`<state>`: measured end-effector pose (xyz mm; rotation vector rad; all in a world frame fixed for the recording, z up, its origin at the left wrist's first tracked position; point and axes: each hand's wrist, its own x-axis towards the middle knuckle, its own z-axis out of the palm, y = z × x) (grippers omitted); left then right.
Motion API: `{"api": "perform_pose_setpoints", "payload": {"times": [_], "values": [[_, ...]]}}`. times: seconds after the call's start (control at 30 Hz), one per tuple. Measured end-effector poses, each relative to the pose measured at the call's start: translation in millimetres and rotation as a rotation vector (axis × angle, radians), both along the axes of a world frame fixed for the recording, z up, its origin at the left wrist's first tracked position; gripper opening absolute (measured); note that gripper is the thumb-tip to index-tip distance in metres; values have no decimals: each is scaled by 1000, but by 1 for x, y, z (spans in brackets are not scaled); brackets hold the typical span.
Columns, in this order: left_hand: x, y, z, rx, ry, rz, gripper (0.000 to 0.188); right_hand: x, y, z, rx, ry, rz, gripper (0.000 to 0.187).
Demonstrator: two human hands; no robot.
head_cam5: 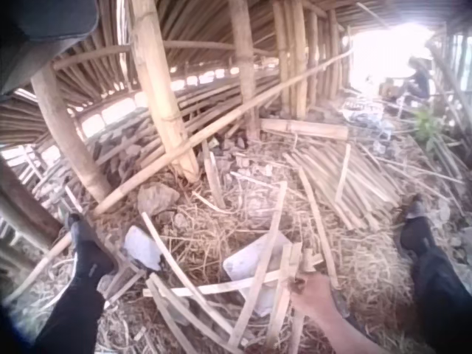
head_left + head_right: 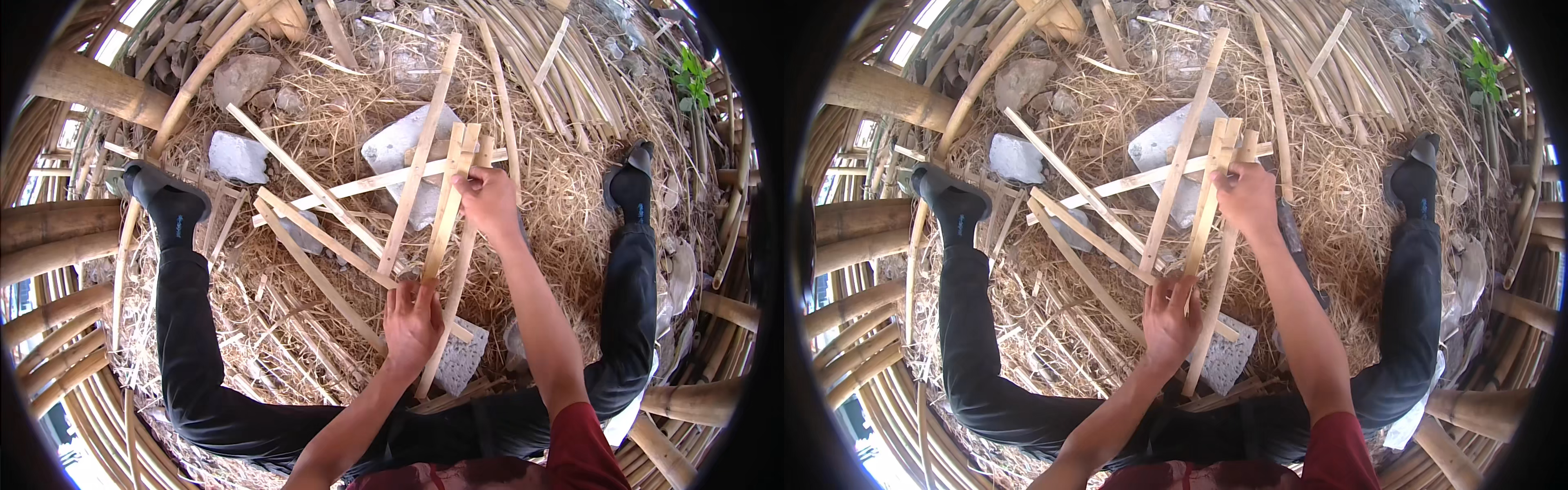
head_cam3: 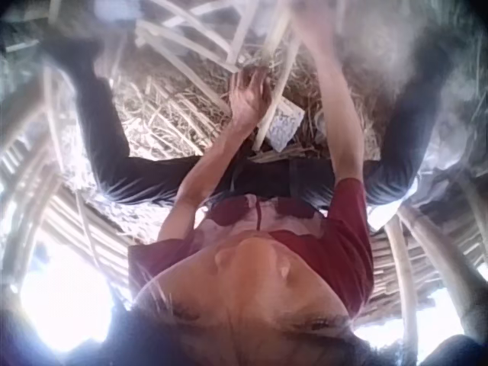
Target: The person aligns thin wooden strips on a straw-covered ground to form a lattice structure, using stones to hold them in place and a hammer to secure the joints with nails.
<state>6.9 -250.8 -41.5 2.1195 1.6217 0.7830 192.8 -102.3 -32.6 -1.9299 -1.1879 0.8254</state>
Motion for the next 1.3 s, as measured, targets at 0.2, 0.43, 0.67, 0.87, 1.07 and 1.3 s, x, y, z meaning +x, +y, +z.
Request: {"api": "perform_pose_setpoints", "payload": {"times": [0.2, 0.43, 0.67, 0.87, 1.07, 1.3], "values": [[-6, -11, -1, -125, -27, 38, 45, 8, 8, -15, -131, -24, 43, 30], [-4, -11, 2, -196, -77, 32, 46, 16, 9, -18, 6, -182, 18, 37], [4, -13, 18, -280, -382, -77, 48, 36, -2, 16, -48, 395, -34, 43], [-18, 21, 85, -200, -44, -257, 46, 41, -74, 119, 484, -648, -18, 55], [-42, 78, 131, 290, 160, -690, 43, 12, -161, 124, 35, -209, 744, 32], [-34, 10, 77, -137, -276, -107, 49, -47, -167, 42, -71, 781, -145, 24]]}}
